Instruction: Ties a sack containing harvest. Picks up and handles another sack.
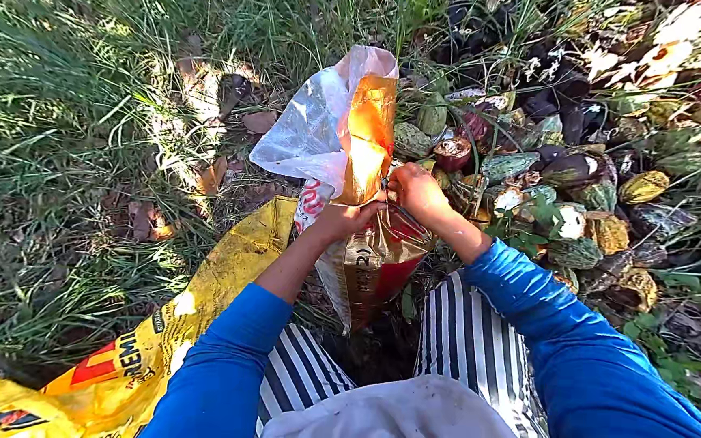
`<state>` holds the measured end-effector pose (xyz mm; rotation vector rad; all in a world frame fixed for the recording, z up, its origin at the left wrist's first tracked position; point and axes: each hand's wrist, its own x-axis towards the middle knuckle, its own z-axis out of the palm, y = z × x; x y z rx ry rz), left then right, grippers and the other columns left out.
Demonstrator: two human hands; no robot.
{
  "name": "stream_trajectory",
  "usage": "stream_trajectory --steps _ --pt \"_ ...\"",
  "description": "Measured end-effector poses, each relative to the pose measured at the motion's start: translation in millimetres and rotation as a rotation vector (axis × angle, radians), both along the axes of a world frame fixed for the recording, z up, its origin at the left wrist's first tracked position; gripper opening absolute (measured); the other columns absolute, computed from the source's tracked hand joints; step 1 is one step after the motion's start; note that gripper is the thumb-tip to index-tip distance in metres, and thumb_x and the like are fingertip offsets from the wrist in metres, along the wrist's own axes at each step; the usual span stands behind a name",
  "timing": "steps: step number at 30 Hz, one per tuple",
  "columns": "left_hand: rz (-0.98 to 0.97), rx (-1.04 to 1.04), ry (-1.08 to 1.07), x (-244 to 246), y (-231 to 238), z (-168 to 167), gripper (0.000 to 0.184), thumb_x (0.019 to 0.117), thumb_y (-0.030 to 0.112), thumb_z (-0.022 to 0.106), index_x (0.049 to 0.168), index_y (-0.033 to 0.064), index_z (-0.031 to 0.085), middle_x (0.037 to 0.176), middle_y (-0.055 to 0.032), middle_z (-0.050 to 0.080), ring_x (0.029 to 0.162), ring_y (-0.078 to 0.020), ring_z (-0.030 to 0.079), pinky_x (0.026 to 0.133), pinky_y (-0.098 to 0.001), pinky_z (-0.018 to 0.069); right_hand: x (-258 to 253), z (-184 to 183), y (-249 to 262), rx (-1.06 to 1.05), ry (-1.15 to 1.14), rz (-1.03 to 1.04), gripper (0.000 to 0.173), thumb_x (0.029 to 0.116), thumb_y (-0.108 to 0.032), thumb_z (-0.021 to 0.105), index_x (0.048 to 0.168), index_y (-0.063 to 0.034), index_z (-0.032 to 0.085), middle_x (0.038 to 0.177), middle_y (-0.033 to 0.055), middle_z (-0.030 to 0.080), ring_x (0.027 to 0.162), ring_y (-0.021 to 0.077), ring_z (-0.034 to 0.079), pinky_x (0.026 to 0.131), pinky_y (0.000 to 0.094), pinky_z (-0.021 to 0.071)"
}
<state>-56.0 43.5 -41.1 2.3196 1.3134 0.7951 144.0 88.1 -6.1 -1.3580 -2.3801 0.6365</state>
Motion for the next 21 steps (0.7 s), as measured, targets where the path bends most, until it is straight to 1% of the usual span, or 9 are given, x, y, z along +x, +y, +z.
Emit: stream_trajectory --steps 2,6,8,10,11,13,16,18,21 --pt "0.041 -0.012 0.039 -0.6 -4.0 4.9 0.038 0.1063 0.035 0.054 0.119 0.0056 0.074 0.121 -0.0164 0.072 0.123 -0.0313 0.065 0.109 -0.0565 0.0444 1.6 0.0 1.5 -0.001 -0.003 0.018 0.025 0.1054 -0.01 0.052 0.114 0.0087 0.066 0.117 0.0289 0.065 0.117 0.0445 0.063 0.103 0.0569 0.0485" --pt "0.064 -0.025 -0.07 -10.1 -3.8 -3.0 0.039 0.1 0.032 0.064 0.12 -0.0016 0.071 0.121 -0.0226 0.07 0.122 -0.0344 0.064 0.108 -0.0505 0.0475 7.7 -5.1 3.2 0.019 0.047 0.067 0.022 0.1044 -0.008 0.053 0.107 0.0098 0.066 0.112 0.0282 0.066 0.113 0.043 0.064 0.101 0.0542 0.0494" --pt "0.096 -0.092 -0.062 -13.3 -1.9 12.8 0.04 0.0973 0.03 0.068 0.119 -0.0039 0.069 0.118 -0.0236 0.07 0.118 -0.0353 0.066 0.105 -0.0528 0.0498 9.6 -7.2 6.7 0.031 0.088 0.084 0.022 0.1038 -0.007 0.053 0.104 0.0104 0.067 0.109 0.0282 0.067 0.11 0.0432 0.066 0.099 0.0541 0.0505" --pt "0.235 -0.157 -0.042 -14.3 0.3 31.5 0.033 0.0963 0.015 0.069 0.116 -0.0116 0.066 0.115 -0.0299 0.068 0.113 -0.0425 0.067 0.101 -0.0594 0.0506 11.4 -7.2 5.6 0.005 0.075 0.08 0.023 0.1049 -0.008 0.053 0.106 0.0102 0.066 0.111 0.0285 0.067 0.112 0.0435 0.065 0.1 0.055 0.05" --pt "0.317 -0.163 -0.073 -13.2 2.6 38.7 0.032 0.0959 0.008 0.066 0.121 -0.0129 0.064 0.117 -0.031 0.067 0.112 -0.0433 0.067 0.1 -0.0598 0.0505 12.0 -6.8 4.6 0.008 0.054 0.075 0.023 0.1051 -0.009 0.052 0.106 0.0098 0.066 0.112 0.0285 0.066 0.113 0.0438 0.065 0.1 0.0556 0.05" --pt "0.439 -0.124 -0.143 -9.3 9.1 42.5 0.033 0.0954 0.007 0.066 0.124 -0.0105 0.064 0.115 -0.0291 0.069 0.108 -0.0398 0.069 0.098 -0.0559 0.0533 10.3 -5.2 0.4 0.037 -0.004 0.064 0.024 0.1056 -0.009 0.051 0.107 0.0089 0.066 0.115 0.0288 0.065 0.115 0.045 0.063 0.1 0.0565 0.0501" --pt "0.47 -0.141 -0.182 -1.5 16.3 48.0 0.039 0.0936 0.012 0.071 0.126 -0.009 0.064 0.118 -0.0285 0.069 0.115 -0.0382 0.067 0.105 -0.0522 0.0495 10.0 -9.8 -7.7 0.116 0.009 0.051 0.024 0.1056 -0.01 0.051 0.109 0.0078 0.067 0.116 0.0294 0.065 0.116 0.046 0.063 0.099 0.0573 0.0506" --pt "0.418 -0.107 -0.231 3.6 19.1 44.4 0.033 0.0924 0.016 0.072 0.116 -0.0069 0.069 0.112 -0.0239 0.072 0.11 -0.0325 0.07 0.102 -0.0506 0.052 17.3 -13.9 -14.9 0.138 0.068 0.042 0.025 0.1061 -0.013 0.051 0.112 0.0033 0.069 0.118 0.0266 0.064 0.114 0.0434 0.063 0.099 0.057 0.0513" --pt "0.352 -0.053 -0.303 9.0 20.2 22.2 0.027 0.092 0.021 0.072 0.105 -0.0024 0.074 0.099 -0.0159 0.076 0.096 -0.0231 0.074 0.092 -0.0471 0.0582 21.2 -1.2 -18.1 -0.008 0.081 -0.004 0.041 0.1075 -0.032 0.05 0.121 0.002 0.068 0.123 0.0243 0.063 0.115 0.0394 0.063 0.097 0.0575 0.0507"
